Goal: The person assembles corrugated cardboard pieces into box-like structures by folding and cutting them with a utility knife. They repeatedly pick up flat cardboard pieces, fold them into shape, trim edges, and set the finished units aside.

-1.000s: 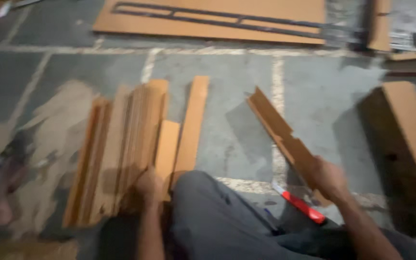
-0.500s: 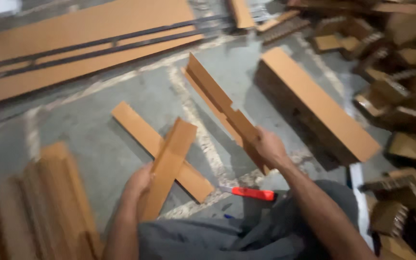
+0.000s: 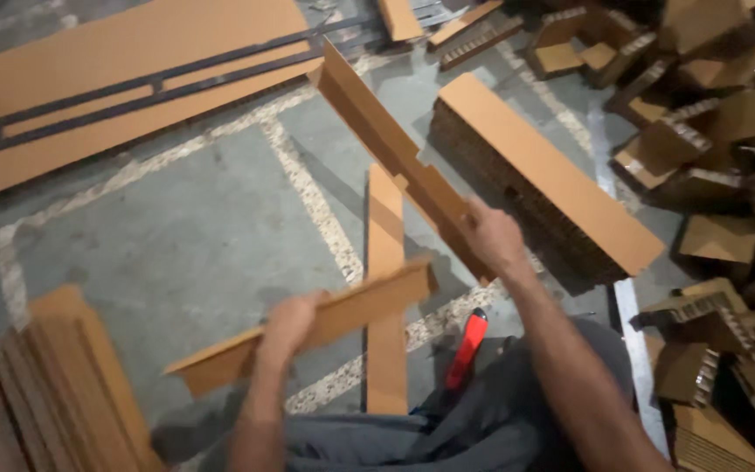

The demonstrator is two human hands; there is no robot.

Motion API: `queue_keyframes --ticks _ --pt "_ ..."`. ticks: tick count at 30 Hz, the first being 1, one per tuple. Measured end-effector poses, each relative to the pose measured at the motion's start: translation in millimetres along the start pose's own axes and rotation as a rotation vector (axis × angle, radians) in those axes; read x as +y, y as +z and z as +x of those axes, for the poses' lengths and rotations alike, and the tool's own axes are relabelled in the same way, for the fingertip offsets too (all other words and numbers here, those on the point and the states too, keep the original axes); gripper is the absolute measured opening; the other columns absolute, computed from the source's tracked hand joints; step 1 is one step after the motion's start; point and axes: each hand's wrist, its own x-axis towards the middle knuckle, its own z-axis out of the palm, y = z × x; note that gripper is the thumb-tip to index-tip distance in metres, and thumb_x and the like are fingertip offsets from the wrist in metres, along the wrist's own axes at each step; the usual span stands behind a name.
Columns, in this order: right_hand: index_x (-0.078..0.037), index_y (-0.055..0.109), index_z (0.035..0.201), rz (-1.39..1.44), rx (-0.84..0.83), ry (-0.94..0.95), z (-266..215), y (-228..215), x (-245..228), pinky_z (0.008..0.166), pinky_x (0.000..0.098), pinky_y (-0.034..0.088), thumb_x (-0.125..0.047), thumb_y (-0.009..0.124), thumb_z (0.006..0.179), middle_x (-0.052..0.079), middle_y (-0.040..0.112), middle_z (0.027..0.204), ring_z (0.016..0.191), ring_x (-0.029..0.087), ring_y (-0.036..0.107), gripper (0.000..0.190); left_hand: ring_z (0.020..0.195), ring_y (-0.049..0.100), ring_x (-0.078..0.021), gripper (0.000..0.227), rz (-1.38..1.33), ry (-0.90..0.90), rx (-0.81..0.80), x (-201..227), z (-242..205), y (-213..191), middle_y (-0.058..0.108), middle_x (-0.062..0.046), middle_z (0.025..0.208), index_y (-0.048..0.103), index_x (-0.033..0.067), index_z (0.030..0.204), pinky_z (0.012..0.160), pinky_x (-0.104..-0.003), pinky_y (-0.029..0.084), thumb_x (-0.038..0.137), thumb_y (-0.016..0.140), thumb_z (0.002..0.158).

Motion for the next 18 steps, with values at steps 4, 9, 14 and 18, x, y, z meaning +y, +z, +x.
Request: queue_keyframes --ticks 4,9,14,18 --pt "-0.012 0.067 0.114 0.114 -0.260 -0.186 0 -4 -4 0.075 0.0517 0.055 -0.024 0.062 0.093 0.023 0.073 0.092 0.087 0.041 0.071 0.025 0.105 0.066 -0.0420 0.033 0.000 -0.374 0.479 -62 -72 -96 0.073 -0.018 0.111 0.073 0.0165 0.119 0.088 -0.052 0.052 0.013 0.057 0.090" --pt "-0.018 0.070 0.123 0.063 -1.012 -0.261 -30 45 -22 0.085 0.0406 0.056 -0.023 0.062 0.090 0.014 0.077 0.103 0.092 0.026 0.073 0.035 0.082 0.072 -0.0331 0.031 0.351 -0.933 0.880 -114 -201 -143 0.074 -0.022 0.094 0.072 -0.0013 0.107 0.082 -0.046 0.058 0.016 0.052 0.123" --pt "-0.010 0.050 0.146 0.548 -1.390 -0.364 -97 124 -32 0.098 0.0381 0.052 -0.023 0.062 0.097 0.011 0.070 0.128 0.114 0.022 0.064 0.052 0.079 0.071 -0.0317 0.036 0.311 -0.835 1.151 -89 -258 -126 0.071 -0.026 0.100 0.064 -0.0150 0.112 0.068 -0.038 0.058 0.016 0.047 0.116" --pt "-0.002 0.055 0.147 0.654 -1.079 -0.360 -125 163 -77 0.082 0.0395 0.049 -0.029 0.059 0.110 0.014 0.063 0.110 0.096 0.022 0.059 0.046 0.077 0.068 -0.0353 0.034 -0.100 -0.818 1.014 -46 -245 -140 0.067 -0.031 0.103 0.062 -0.0155 0.114 0.066 -0.042 0.055 0.014 0.047 0.108"
